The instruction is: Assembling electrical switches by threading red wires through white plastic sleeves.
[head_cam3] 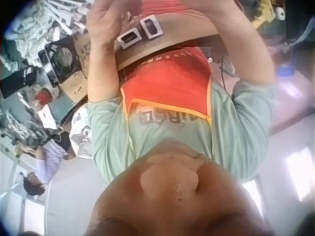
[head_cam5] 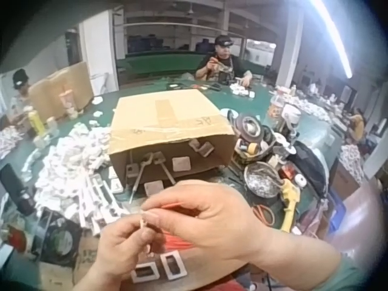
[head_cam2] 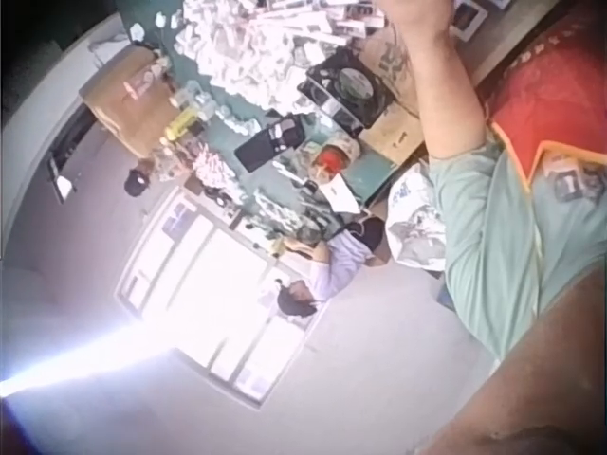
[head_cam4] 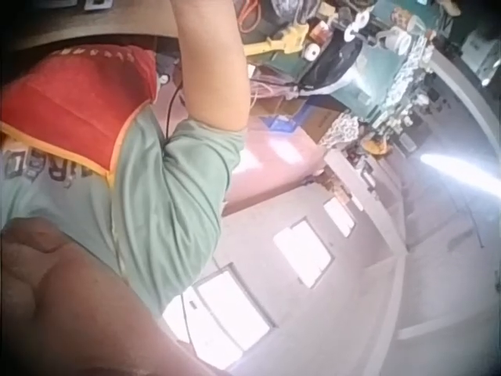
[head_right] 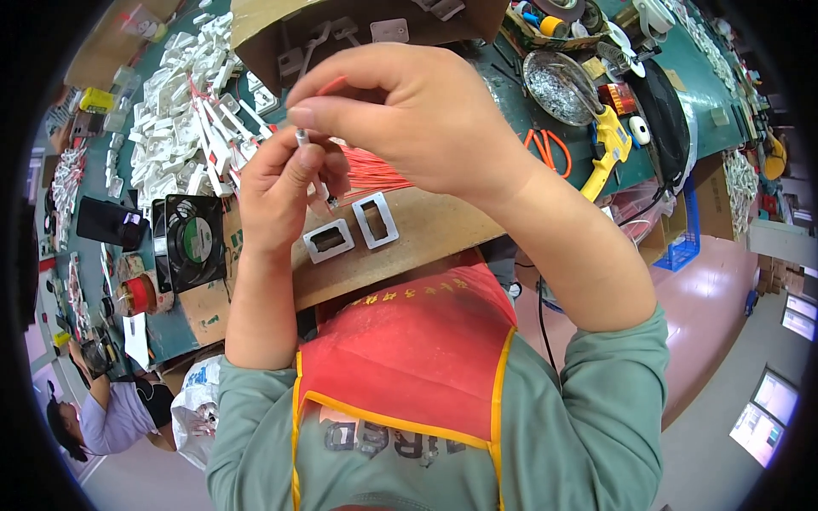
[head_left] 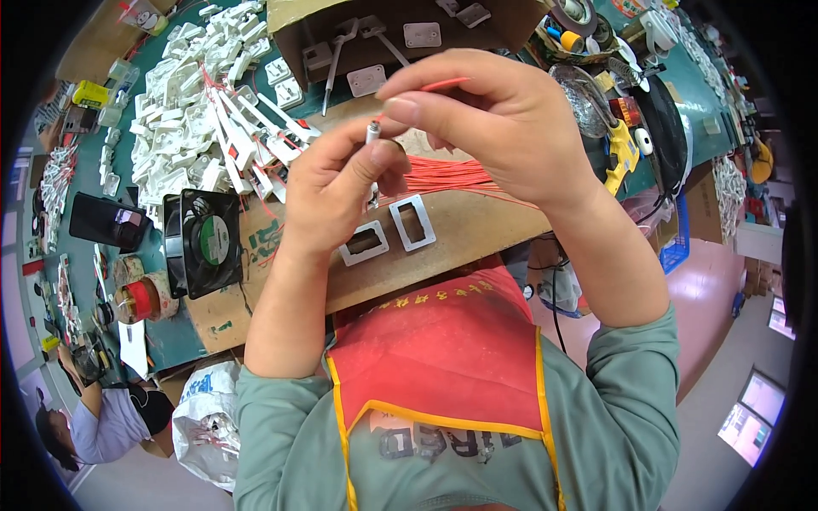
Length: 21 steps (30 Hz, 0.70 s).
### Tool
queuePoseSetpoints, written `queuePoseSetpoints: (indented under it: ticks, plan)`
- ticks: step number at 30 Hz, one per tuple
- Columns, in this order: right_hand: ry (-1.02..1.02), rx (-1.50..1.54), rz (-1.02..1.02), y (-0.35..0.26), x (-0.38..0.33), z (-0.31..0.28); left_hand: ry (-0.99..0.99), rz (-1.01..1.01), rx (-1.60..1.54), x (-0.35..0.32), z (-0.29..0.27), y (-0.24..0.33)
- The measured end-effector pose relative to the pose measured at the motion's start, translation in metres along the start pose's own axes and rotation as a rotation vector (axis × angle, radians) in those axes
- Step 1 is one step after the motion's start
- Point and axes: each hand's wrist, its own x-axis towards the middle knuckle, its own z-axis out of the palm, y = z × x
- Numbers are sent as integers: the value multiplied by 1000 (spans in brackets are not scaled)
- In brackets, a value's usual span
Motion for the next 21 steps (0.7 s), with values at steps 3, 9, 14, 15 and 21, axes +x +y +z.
queuePoseSetpoints:
  ticks: [3, 9, 14, 15, 21]
  plan:
    - [-4, -49, -51, 3, 13, 9, 95, 51, -88, 4, -8, 1]
    - [-186, -246, 138, 39, 15, 12, 289, 156, -469, 12, -30, 8]
    - [-359, 88, 440, 66, -3, 26, 388, 122, -662, 14, -41, 2]
    - [-368, 87, 436, 64, -2, 29, 398, 106, -688, 14, -40, 2]
    - [-238, 137, 558, 65, 9, 29, 680, 307, -323, 15, -33, 5]
